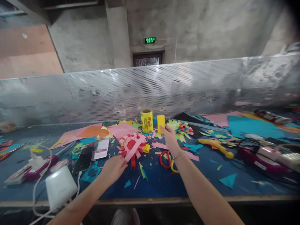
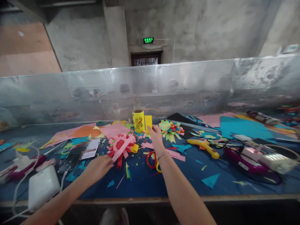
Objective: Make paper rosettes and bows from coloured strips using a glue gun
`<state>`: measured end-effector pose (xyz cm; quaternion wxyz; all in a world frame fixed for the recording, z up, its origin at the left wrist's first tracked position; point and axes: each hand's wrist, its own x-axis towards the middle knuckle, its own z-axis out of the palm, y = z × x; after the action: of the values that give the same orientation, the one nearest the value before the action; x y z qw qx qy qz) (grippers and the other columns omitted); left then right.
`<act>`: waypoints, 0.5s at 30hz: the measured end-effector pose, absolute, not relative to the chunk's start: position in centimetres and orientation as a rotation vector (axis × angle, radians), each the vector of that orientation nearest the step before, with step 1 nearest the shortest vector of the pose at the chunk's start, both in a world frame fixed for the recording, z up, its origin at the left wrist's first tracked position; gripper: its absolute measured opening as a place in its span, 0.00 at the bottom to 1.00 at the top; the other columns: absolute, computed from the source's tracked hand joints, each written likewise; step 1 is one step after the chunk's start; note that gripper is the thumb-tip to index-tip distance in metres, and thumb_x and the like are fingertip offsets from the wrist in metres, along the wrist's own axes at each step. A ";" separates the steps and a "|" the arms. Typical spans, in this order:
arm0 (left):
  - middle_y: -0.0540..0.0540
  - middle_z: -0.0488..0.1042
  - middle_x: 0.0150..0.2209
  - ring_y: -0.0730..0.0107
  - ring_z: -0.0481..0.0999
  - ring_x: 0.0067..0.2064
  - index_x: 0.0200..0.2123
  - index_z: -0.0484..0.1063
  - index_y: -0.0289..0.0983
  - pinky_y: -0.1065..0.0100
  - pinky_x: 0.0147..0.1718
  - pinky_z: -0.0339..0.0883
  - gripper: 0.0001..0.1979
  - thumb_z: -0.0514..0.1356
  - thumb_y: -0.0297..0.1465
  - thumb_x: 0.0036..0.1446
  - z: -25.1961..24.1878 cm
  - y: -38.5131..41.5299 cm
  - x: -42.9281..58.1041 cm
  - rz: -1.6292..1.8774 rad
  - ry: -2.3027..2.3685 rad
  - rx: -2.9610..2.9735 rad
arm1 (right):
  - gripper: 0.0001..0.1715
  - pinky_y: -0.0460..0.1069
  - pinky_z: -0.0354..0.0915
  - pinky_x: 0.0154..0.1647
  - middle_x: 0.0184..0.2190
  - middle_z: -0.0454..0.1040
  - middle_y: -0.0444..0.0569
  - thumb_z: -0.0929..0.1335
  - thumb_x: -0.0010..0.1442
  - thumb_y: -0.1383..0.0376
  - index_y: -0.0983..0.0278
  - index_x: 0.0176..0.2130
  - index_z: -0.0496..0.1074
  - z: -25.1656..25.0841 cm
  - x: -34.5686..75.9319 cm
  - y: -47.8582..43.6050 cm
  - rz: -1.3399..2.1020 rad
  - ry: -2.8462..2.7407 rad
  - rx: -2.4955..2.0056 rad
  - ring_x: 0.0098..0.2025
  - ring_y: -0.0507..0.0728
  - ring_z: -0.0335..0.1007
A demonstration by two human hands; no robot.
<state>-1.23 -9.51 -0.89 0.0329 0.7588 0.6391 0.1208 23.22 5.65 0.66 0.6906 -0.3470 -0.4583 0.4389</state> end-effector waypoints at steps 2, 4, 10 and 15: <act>0.38 0.75 0.39 0.53 0.74 0.44 0.36 0.76 0.37 0.60 0.43 0.65 0.12 0.54 0.34 0.58 -0.8 -9.7 -0.8 0.304 1.950 2.439 | 0.21 0.46 0.61 0.28 0.25 0.72 0.44 0.74 0.37 0.51 0.63 0.26 0.71 0.7 23.5 5.8 0.984 -1.001 -0.777 0.28 0.51 0.66; 0.37 0.74 0.43 0.52 0.72 0.48 0.40 0.76 0.37 0.58 0.46 0.64 0.13 0.54 0.34 0.58 -1.1 -10.1 0.0 0.300 1.971 2.458 | 0.21 0.46 0.61 0.27 0.25 0.72 0.44 0.74 0.36 0.51 0.63 0.26 0.70 0.7 23.7 5.9 0.987 -0.983 -0.777 0.27 0.51 0.65; 0.37 0.69 0.54 0.48 0.66 0.56 0.53 0.70 0.36 0.49 0.56 0.55 0.22 0.53 0.39 0.59 -2.9 -13.4 3.0 0.338 2.109 2.337 | 0.21 0.46 0.60 0.26 0.25 0.71 0.43 0.74 0.36 0.51 0.63 0.25 0.69 0.8 23.8 5.9 1.007 -0.976 -0.768 0.27 0.51 0.65; 0.33 0.65 0.58 0.42 0.59 0.61 0.55 0.68 0.34 0.43 0.60 0.46 0.27 0.52 0.43 0.57 -3.6 -15.4 6.1 0.412 2.054 2.361 | 0.20 0.46 0.60 0.27 0.25 0.71 0.43 0.74 0.37 0.52 0.63 0.25 0.68 0.8 23.9 5.8 1.016 -0.999 -0.773 0.27 0.51 0.65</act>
<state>6.08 -15.37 -3.56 -0.0075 0.7479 0.6508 0.1305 23.86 5.81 0.75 0.6891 -0.3455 -0.4467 0.4541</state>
